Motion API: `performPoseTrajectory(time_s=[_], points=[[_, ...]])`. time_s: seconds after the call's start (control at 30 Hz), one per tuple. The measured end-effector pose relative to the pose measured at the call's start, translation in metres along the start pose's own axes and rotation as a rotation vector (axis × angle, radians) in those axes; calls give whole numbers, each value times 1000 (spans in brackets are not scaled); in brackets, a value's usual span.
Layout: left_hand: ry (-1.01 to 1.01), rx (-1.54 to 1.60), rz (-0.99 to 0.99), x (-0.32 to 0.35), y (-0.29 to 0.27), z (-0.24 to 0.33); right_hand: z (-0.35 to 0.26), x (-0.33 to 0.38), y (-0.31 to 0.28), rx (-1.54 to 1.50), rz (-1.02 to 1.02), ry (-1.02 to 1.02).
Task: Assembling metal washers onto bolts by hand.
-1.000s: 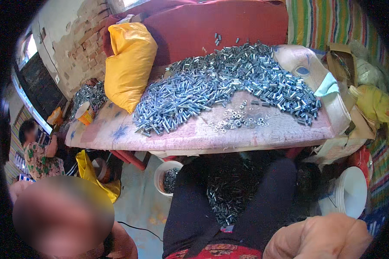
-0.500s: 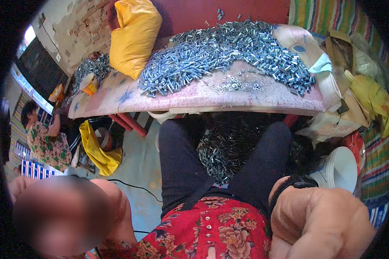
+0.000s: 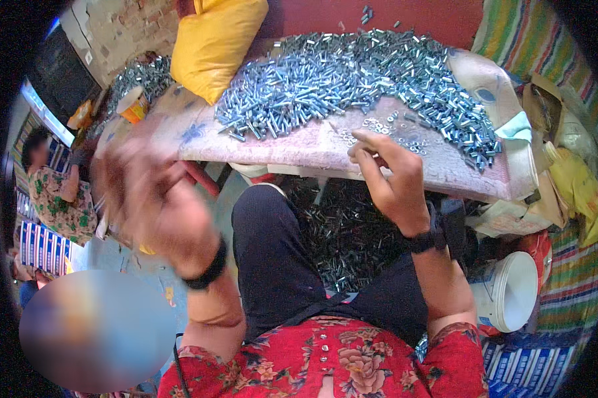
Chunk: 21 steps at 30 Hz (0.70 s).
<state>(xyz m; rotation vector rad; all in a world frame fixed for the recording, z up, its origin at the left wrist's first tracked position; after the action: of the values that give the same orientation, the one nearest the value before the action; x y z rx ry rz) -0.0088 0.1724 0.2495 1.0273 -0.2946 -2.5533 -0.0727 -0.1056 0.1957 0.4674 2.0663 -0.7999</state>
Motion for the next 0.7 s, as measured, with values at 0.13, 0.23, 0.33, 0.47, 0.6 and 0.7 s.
performPoseTrajectory(time_s=[0.13,0.23,0.33,0.47,0.6,0.7], points=[[-577,522,-133,17,83,-151,85,-6,43,45,-121,150],[-800,539,-80,28,104,-212,122,-28,79,96,-183,131],[-896,543,-15,41,104,-254,156,-59,125,147,-239,1],[-1012,449,-11,61,88,-295,179,-96,194,350,-351,-245],[-973,423,-71,59,92,-295,207,-97,249,510,-587,-372],[-1012,434,-149,64,99,-299,211,-99,248,507,-498,-443]])
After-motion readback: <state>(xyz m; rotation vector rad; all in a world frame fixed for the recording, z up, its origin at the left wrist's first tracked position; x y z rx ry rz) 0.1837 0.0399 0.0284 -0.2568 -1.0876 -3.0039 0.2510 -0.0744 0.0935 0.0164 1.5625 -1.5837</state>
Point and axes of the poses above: each hand's wrist, its own x-axis away from the middle knuckle, its own y-axis out of the palm, z = x × y, the point moved 10 cm from there along -x, towards the middle knuckle, and after that the axes turned 14 degrees about -y, right-handed, at the moved point
